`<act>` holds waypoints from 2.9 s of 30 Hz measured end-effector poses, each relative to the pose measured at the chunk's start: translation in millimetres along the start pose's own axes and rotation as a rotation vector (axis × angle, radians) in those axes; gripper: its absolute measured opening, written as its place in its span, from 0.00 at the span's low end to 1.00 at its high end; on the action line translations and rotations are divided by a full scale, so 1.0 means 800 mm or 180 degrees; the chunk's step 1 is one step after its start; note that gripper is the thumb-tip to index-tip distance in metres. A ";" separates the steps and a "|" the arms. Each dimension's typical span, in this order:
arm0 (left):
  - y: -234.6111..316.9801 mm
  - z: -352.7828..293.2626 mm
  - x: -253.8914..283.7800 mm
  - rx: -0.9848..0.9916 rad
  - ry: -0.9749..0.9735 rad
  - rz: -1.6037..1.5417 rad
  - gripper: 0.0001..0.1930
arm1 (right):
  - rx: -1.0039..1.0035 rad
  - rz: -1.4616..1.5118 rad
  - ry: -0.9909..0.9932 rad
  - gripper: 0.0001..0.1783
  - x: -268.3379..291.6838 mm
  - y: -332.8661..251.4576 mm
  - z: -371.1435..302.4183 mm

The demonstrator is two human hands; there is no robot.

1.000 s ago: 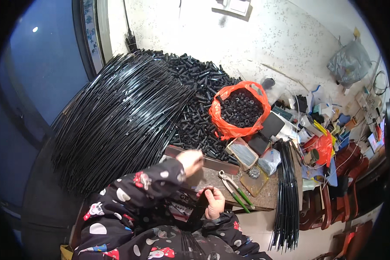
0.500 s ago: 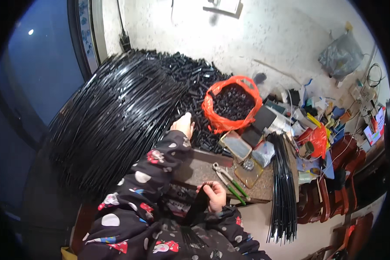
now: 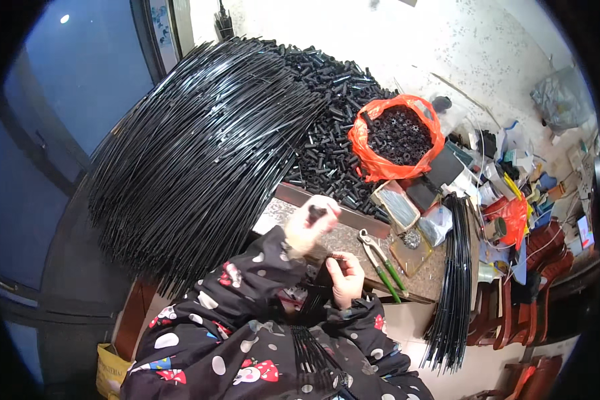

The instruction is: Manually attaching and tightening connectors on bundles of black cables using pliers.

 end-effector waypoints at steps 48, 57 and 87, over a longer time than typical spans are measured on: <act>-0.090 -0.057 0.045 0.1660 -0.0406 -0.1913 0.12 | -0.0227 0.1304 0.0414 0.11 -0.020 0.040 0.021; -0.095 -0.058 0.047 0.1657 -0.0457 -0.1935 0.11 | -0.0221 0.1367 0.0395 0.11 -0.019 0.039 0.017; -0.037 -0.073 0.015 0.1583 0.0239 -0.1099 0.14 | -0.1249 0.2257 -0.0166 0.07 -0.011 0.040 0.014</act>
Point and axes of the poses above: each hand's wrist, its own z-axis towards the middle knuckle, its own x-axis out of the back of the hand, y = z × x, the point moved 2 cm from there along z, towards the middle knuckle, and after that the axes turned 12 degrees about z, right-handed, at the moved point
